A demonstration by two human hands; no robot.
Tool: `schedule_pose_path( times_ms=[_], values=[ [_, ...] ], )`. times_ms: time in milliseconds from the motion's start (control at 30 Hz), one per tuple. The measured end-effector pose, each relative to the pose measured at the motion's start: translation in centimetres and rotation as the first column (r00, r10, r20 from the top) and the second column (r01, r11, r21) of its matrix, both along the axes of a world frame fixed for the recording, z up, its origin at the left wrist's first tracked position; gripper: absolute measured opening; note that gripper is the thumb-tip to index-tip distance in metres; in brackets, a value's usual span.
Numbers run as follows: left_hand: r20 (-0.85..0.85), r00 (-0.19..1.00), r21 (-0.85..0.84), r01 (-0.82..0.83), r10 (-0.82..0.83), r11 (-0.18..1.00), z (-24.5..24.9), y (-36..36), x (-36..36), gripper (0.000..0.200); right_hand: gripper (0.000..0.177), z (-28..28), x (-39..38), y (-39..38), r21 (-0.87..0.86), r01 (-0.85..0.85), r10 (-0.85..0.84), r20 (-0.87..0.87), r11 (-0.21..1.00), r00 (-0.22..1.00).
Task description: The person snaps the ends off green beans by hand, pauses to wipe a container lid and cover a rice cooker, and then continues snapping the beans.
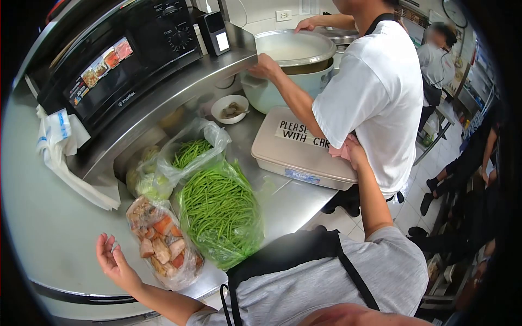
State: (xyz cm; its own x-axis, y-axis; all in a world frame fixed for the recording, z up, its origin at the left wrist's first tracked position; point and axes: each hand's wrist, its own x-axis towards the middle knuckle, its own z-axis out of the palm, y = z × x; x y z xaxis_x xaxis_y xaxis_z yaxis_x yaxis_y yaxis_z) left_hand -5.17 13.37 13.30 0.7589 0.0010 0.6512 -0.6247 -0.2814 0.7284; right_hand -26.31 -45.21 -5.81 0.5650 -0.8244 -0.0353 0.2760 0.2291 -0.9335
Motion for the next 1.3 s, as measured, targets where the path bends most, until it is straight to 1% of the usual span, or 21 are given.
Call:
schedule_pose_path(
  times_ms=[100,200,300,367,500,600,700,800,833,933,967,1067,1167,1267,1300],
  values=[
    [-0.013,1.0,-0.004,-0.01,0.01,1.0,-0.4,0.2,-0.3,0.037,0.039,0.2,-0.1,0.4,-0.079,0.015,-0.013,0.021,0.997,1.0],
    [-0.026,1.0,-0.016,-0.006,0.006,1.0,-0.8,0.3,-0.4,0.037,0.037,0.2,0.0,0.5,-0.188,0.064,-0.074,-0.043,0.98,0.996],
    [-0.036,0.999,-0.024,0.008,-0.009,1.0,-1.0,0.3,-0.6,0.037,0.036,0.6,-0.1,1.1,-0.162,0.061,-0.06,0.008,0.985,0.998],
    [-0.046,0.999,-0.024,0.01,-0.011,1.0,-1.1,0.3,-0.7,0.037,0.035,0.0,0.0,0.6,-0.171,0.07,-0.071,-0.003,0.983,0.997],
    [-0.057,0.998,-0.016,0.005,-0.006,1.0,-1.2,0.4,-0.8,0.036,0.032,1.7,0.1,2.1,-0.19,0.042,-0.033,0.047,0.981,0.998],
    [-0.071,0.997,-0.016,-0.015,0.014,1.0,-1.3,0.3,-1.0,0.036,0.029,2.9,-0.2,2.9,-0.317,0.04,-0.068,-0.08,0.947,0.994],
    [-0.097,0.995,-0.009,-0.035,0.034,0.999,-1.6,0.3,-1.0,0.036,0.027,3.7,0.2,3.8,-0.263,0.075,-0.079,-0.004,0.962,0.997],
    [-0.111,0.993,0.027,-0.042,0.045,0.999,-1.8,0.2,-1.0,0.035,0.04,1.7,-0.1,2.0,-0.294,0.013,-0.059,-0.149,0.956,0.987],
    [-0.113,0.992,0.041,-0.044,0.049,0.998,-1.9,0.2,-1.0,0.035,0.037,2.4,0.0,2.5,-0.263,0.016,-0.042,-0.097,0.965,0.994],
    [-0.103,0.993,0.074,-0.046,0.053,0.996,-1.8,-0.3,-1.2,0.035,0.034,0.5,0.3,1.0,-0.253,0.032,-0.062,-0.111,0.967,0.992],
    [-0.104,0.993,0.079,-0.044,0.052,0.996,-1.7,-0.4,-1.3,0.035,0.033,-0.1,0.3,0.6,-0.239,0.017,-0.043,-0.106,0.971,0.993],
    [-0.106,0.993,0.098,-0.035,0.045,0.995,-1.4,-1.3,-1.8,0.035,0.024,1.8,0.2,2.4,-0.22,0.091,-0.107,-0.059,0.971,0.993],
    [-0.112,0.993,0.107,-0.029,0.041,0.994,-1.1,-2.0,-2.1,0.034,0.027,2.0,0.2,2.1,-0.157,0.015,-0.027,-0.074,0.987,0.997],
    [-0.118,0.993,0.114,-0.013,0.026,0.993,-1.2,-2.1,-2.0,0.033,0.03,5.1,-0.1,4.7,-0.173,0.133,-0.137,-0.008,0.976,0.991],
    [-0.119,0.993,0.116,-0.005,0.019,0.993,-1.3,-2.2,-1.9,0.033,0.029,4.4,0.2,4.1,-0.172,0.15,-0.149,0.018,0.974,0.989]
  ],
)
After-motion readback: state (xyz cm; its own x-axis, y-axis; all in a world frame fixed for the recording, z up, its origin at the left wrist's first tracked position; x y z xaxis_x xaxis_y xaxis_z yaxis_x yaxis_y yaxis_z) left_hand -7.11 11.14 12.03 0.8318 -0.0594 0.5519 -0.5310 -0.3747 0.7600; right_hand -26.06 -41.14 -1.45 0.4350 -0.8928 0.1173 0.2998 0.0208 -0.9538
